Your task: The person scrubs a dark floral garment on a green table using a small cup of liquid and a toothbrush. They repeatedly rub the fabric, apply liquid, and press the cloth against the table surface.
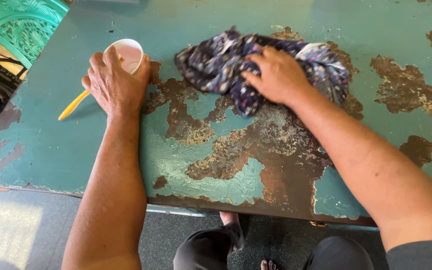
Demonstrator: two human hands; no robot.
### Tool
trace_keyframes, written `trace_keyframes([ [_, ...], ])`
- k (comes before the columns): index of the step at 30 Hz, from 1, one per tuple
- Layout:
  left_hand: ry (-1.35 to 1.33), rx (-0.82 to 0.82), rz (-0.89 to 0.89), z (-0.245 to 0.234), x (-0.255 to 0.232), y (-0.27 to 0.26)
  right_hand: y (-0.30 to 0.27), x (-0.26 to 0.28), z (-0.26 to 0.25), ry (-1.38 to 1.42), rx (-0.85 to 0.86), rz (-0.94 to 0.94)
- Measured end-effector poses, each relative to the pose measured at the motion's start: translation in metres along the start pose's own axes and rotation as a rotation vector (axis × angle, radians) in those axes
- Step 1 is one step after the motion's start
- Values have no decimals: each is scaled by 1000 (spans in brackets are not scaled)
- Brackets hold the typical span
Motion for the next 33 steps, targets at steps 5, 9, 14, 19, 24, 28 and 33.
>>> trace_keyframes([
  [5, -5, -6, 3, 0, -2, 1, 14, -56, 17, -58, -35, 153],
  [9, 15, -12, 25, 2, -2, 2, 15, -95, 31, -64, 82, 312],
  [14, 15, -13, 33, 2, -3, 2, 2, -145, 44, -109, -57, 344],
  [19, 4, -6, 41, 1, -4, 1, -39, -177, 32, -73, 15, 507],
  [24, 8, 38, 65, -1, -20, 2, -69, -174, 22, -98, -8, 515],
  [28, 51, 102, 107, -4, -58, -4, -81, -164, 12, -55, 15, 515],
  [33, 35, 204, 60, 17, -131, -17, -93, -150, 4, -9, -71, 502],
])
Point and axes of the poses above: each hand's wrist, its own y-axis towards the middle knuckle, its own z-axis out of the palm, x = y × z, the point moved 3 cm from there along y, towards the middle knuckle, and after that the axes turned 13 degrees about -y, right-handed, at the moved point
